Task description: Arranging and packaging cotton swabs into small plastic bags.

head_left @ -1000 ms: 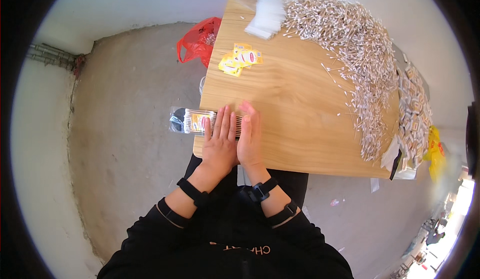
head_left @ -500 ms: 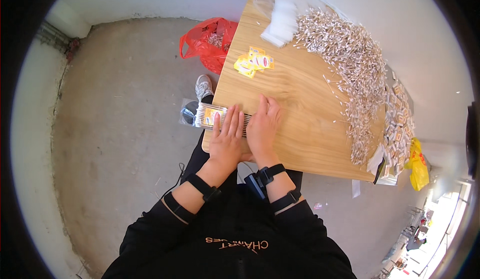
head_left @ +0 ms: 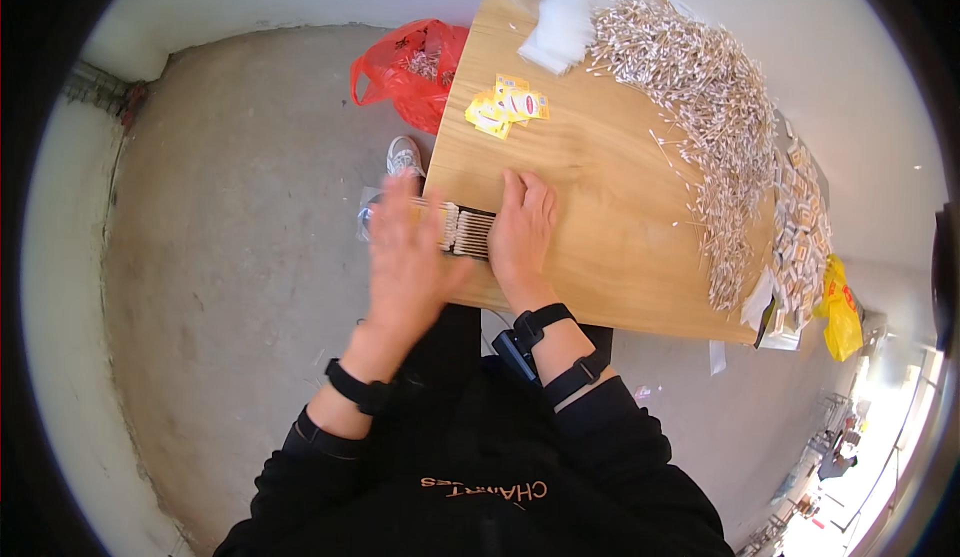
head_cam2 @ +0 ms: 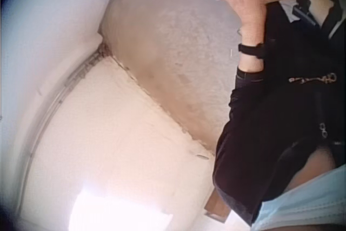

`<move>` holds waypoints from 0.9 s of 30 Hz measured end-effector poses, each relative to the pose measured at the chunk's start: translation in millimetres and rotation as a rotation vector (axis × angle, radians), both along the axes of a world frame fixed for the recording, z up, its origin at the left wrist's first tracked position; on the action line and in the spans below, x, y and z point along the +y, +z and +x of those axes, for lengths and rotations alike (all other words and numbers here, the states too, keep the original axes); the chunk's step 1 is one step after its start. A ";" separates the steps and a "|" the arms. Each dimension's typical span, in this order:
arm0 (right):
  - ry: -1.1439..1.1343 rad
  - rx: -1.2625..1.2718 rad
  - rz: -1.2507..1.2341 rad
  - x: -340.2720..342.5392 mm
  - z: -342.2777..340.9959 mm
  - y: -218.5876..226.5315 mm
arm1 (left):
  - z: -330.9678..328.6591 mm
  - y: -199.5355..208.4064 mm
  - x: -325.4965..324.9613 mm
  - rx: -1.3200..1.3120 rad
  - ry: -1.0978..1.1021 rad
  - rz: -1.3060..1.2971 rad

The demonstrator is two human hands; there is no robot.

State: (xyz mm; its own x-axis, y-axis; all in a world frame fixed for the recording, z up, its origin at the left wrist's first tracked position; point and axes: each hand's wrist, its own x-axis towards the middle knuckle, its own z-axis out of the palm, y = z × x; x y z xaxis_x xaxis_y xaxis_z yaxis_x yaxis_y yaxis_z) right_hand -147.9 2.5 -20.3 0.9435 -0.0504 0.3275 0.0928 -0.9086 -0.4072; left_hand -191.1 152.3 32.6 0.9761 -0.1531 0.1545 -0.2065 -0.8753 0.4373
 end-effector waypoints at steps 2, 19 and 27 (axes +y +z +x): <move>0.005 0.011 -0.005 1.0 1.7 0.0 | 10.5 -19.4 29.8 -0.090 0.218 -0.153; 0.010 -0.025 0.003 10.4 3.9 -1.2 | 41.9 -98.8 46.0 0.606 0.582 -1.703; 0.045 -0.045 0.060 34.3 14.1 2.6 | 43.3 -90.5 47.7 0.516 0.578 -1.618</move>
State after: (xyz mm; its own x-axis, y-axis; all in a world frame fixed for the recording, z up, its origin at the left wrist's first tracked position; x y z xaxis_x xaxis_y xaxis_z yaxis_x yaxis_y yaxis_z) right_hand -133.8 36.8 -17.7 0.9297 -0.0289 0.3672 0.1524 -0.8774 -0.4549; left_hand -147.8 200.0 -57.9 0.8389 0.1687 -0.5175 0.3605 0.5403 0.7604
